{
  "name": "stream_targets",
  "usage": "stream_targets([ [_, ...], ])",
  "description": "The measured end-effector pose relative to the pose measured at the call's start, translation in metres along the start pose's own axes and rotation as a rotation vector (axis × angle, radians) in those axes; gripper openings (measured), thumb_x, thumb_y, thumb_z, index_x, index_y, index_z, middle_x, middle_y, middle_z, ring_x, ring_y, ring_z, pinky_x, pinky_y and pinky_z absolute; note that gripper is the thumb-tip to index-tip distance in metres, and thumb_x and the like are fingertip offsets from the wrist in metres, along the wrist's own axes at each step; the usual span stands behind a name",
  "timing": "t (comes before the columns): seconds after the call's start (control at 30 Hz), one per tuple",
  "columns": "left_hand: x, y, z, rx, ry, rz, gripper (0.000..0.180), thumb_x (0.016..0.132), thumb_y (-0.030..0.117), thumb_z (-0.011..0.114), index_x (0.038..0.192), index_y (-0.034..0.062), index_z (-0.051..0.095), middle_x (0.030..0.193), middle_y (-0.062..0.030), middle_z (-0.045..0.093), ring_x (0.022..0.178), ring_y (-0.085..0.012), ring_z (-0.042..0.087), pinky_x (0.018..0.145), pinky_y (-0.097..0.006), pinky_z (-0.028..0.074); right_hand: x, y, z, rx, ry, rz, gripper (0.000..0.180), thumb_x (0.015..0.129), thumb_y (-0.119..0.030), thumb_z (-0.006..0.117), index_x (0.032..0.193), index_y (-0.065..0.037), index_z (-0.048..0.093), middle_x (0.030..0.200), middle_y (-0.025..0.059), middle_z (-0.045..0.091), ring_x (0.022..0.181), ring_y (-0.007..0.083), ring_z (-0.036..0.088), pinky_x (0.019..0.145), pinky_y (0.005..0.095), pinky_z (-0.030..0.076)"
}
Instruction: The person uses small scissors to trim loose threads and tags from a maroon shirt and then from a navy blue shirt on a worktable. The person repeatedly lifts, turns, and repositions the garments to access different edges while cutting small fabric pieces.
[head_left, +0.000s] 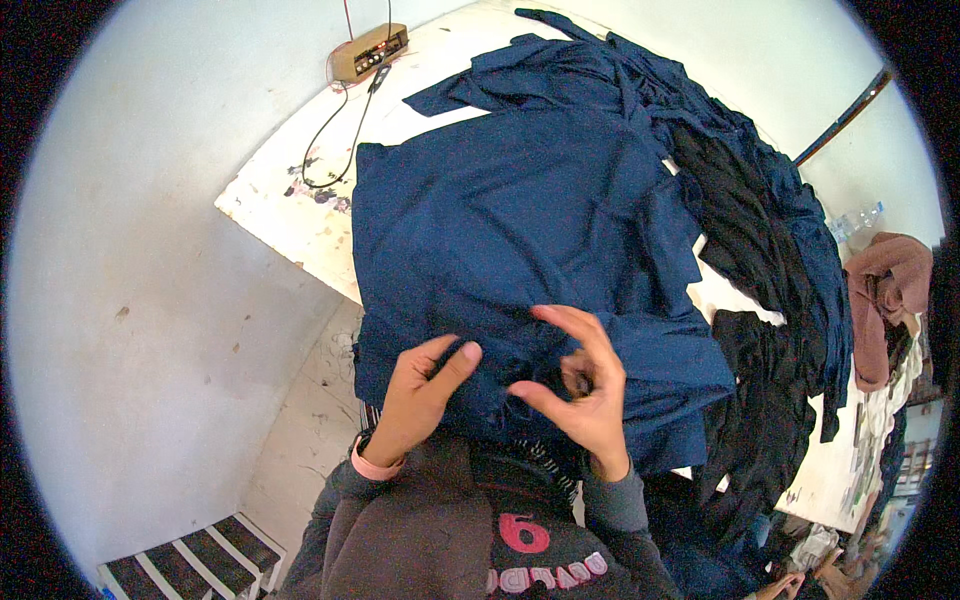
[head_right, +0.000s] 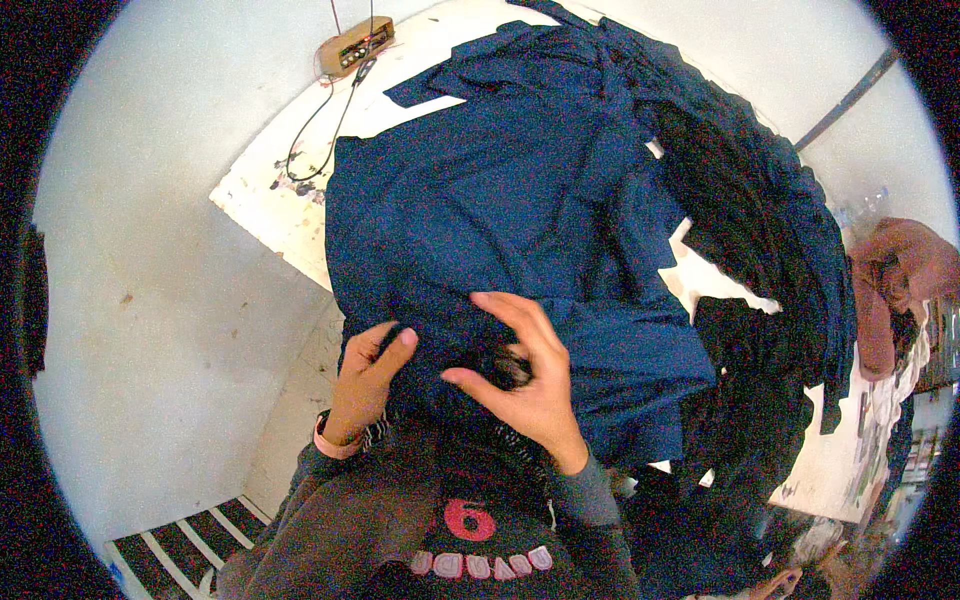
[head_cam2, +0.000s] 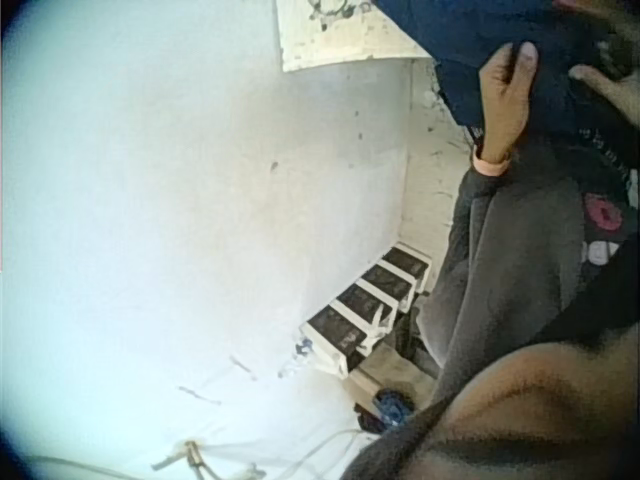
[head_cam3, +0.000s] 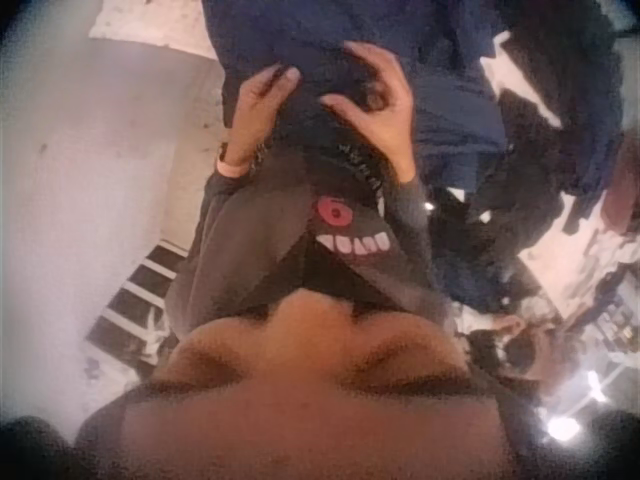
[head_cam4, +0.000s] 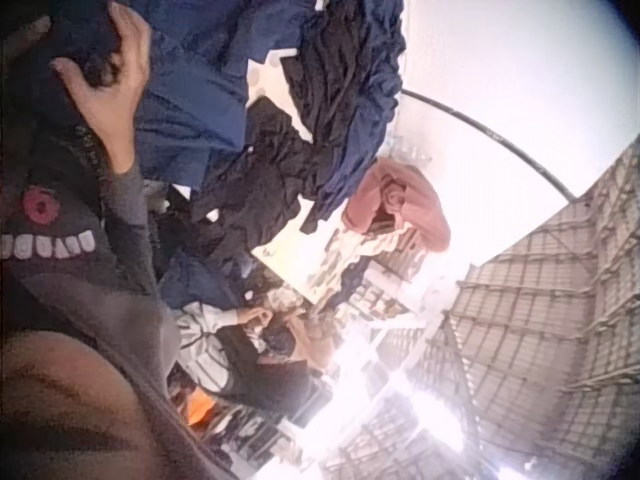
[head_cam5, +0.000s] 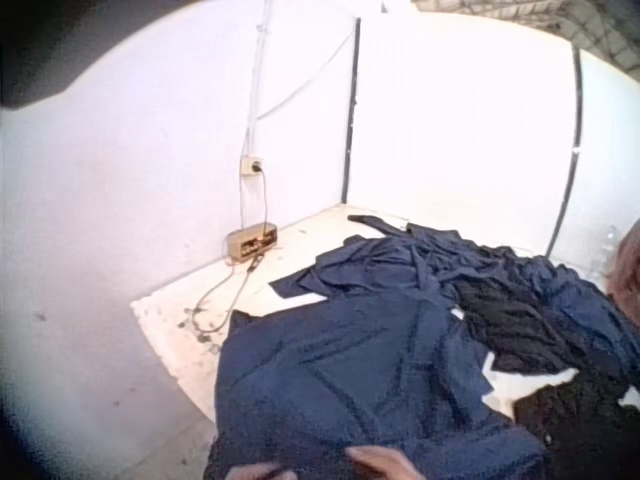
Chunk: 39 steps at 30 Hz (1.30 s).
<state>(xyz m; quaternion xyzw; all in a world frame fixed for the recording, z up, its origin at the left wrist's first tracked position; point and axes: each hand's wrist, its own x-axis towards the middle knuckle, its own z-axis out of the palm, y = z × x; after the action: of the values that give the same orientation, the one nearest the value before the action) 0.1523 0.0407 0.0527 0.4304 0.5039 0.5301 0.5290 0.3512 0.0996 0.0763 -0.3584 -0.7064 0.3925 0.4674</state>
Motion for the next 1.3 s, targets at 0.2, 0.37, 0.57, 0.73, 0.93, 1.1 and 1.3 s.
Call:
stream_targets([
  [0.2, 0.012, -0.012, 0.008, -0.504, -0.055, -0.235, 0.031, 0.107, 0.031, 0.055, 0.123, 0.0074, 0.067, 0.089, 0.0089, 0.069, 0.074, -0.0015, 0.060, 0.066, -0.020, 0.050, 0.026, 0.023, 0.009, -0.003, 0.172, 0.046, 0.013, 0.084, -0.001, 0.076, 0.096, 0.000, 0.073, 0.086, 0.0096, 0.076, 0.077, 0.0138, 0.071, 0.071, 0.0287, 0.054],
  [0.37, 0.017, -0.009, -0.002, -0.919, -0.146, -0.227, 0.050, 0.109, 0.033, 0.043, 0.155, 0.0126, 0.037, 0.114, 0.0030, 0.070, 0.090, -0.0080, 0.069, 0.074, -0.027, 0.060, 0.031, 0.011, 0.005, -0.199, 0.256, -0.089, 0.019, 0.082, 0.004, 0.075, 0.099, -0.001, 0.071, 0.100, 0.0130, 0.071, 0.093, 0.0232, 0.069, 0.082, 0.0328, 0.053],
  [0.57, 0.026, 0.000, -0.001, -1.025, -0.235, -0.086, 0.058, 0.109, 0.033, 0.033, 0.162, 0.0143, 0.018, 0.153, -0.0071, 0.047, 0.125, -0.0216, 0.060, 0.092, -0.037, 0.058, 0.008, 0.000, 0.005, -0.175, 0.190, -0.162, 0.025, 0.075, 0.004, 0.081, 0.097, -0.004, 0.074, 0.098, 0.0119, 0.067, 0.087, 0.0231, 0.066, 0.074, 0.0318, 0.053],
  [0.73, 0.027, -0.002, -0.001, -1.145, -0.419, -0.072, 0.063, 0.109, 0.033, 0.034, 0.164, 0.0162, 0.007, 0.158, -0.0108, 0.040, 0.133, -0.0251, 0.054, 0.097, -0.042, 0.056, -0.001, -0.012, 0.015, -0.335, -0.067, -0.264, 0.048, 0.066, -0.006, 0.081, 0.112, -0.015, 0.076, 0.104, 0.0023, 0.067, 0.074, 0.0175, 0.063, 0.063, 0.0296, 0.050],
  [0.93, 0.021, 0.022, 0.014, -0.818, -0.197, 0.042, 0.081, 0.102, 0.001, 0.046, 0.164, 0.0210, -0.002, 0.143, -0.0056, 0.049, 0.117, -0.0147, 0.059, 0.089, -0.029, 0.058, -0.012, 0.000, 0.020, -0.444, -0.151, -0.475, 0.045, 0.058, -0.009, 0.069, 0.102, -0.021, 0.074, 0.104, -0.0052, 0.067, 0.067, 0.0130, 0.057, 0.057, 0.0297, 0.040],
  [1.1, 0.027, 0.001, -0.001, -0.898, -0.312, 0.140, 0.074, 0.101, -0.004, 0.049, 0.163, 0.0166, 0.013, 0.095, 0.0077, 0.053, 0.091, -0.0030, 0.064, 0.081, -0.023, 0.062, -0.021, -0.013, 0.013, -0.276, -0.156, -0.373, 0.038, 0.067, -0.014, 0.080, 0.105, -0.016, 0.074, 0.097, 0.0003, 0.068, 0.069, 0.0162, 0.061, 0.055, 0.0313, 0.041],
  [1.3, 0.025, 0.015, 0.013, -0.881, -0.043, 0.006, 0.069, 0.102, -0.003, 0.048, 0.162, 0.0115, 0.016, 0.086, 0.0084, 0.049, 0.085, -0.0029, 0.064, 0.082, -0.029, 0.066, -0.023, -0.019, 0.001, -0.554, 0.032, -0.311, 0.032, 0.076, -0.017, 0.083, 0.103, -0.011, 0.070, 0.095, 0.0045, 0.071, 0.071, 0.0209, 0.064, 0.060, 0.0339, 0.040],
])
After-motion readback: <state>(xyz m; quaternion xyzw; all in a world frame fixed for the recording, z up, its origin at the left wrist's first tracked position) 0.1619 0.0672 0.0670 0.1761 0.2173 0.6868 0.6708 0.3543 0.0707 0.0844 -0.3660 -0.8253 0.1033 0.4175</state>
